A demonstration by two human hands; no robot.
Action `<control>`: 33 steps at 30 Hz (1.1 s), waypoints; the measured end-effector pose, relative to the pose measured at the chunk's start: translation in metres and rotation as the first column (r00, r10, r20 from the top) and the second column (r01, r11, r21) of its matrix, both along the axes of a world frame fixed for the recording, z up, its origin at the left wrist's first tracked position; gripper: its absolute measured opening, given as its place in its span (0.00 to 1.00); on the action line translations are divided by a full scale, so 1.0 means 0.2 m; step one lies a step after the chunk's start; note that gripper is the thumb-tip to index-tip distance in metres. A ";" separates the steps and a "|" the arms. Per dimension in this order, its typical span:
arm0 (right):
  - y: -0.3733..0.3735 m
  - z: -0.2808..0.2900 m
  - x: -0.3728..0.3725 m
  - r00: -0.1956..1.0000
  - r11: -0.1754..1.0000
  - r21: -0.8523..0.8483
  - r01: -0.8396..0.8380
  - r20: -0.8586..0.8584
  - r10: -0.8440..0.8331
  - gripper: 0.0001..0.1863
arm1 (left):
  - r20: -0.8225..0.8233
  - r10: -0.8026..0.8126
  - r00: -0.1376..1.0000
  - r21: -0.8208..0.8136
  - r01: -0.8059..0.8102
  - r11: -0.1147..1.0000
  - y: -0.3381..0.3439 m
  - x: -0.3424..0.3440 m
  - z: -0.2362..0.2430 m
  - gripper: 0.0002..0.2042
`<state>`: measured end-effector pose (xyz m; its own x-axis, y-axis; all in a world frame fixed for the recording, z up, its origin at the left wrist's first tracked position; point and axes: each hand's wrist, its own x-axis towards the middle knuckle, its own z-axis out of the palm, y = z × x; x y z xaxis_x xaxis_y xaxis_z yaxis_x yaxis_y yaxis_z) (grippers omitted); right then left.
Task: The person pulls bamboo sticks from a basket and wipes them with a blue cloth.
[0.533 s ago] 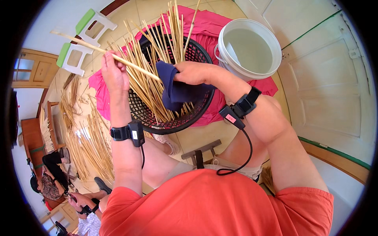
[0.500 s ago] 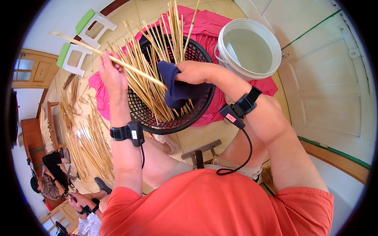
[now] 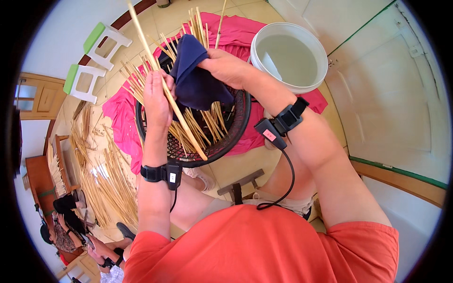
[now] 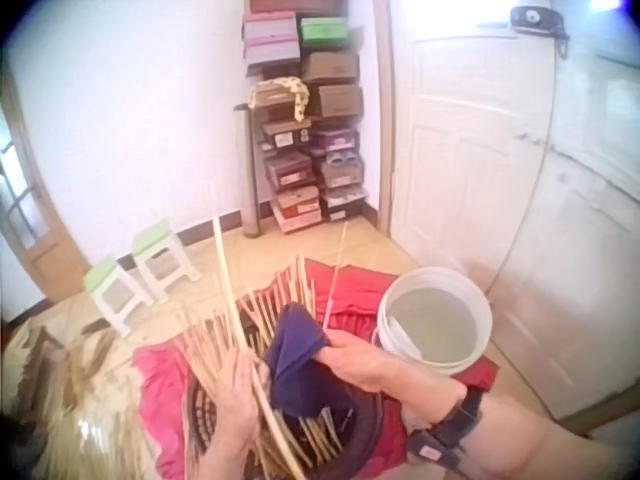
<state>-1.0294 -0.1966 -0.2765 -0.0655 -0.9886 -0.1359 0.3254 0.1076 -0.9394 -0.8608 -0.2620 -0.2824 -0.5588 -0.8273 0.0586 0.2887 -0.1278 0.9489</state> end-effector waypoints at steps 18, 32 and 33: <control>-0.01 -0.04 0.05 0.998 0.995 -0.097 0.032 -0.053 -0.037 0.15 | 0.295 0.122 0.948 -0.425 0.016 0.905 0.08 -0.06 -0.05 0.04; -0.02 -0.03 0.09 0.985 0.983 -0.103 0.155 -0.066 -0.162 0.14 | 0.424 0.331 0.843 -0.696 0.069 0.715 0.09 -0.06 -0.05 0.05; -0.03 -0.03 0.09 0.984 0.981 -0.115 0.158 -0.069 -0.167 0.14 | 0.447 0.328 0.832 -0.683 0.080 0.726 0.09 -0.06 -0.04 0.06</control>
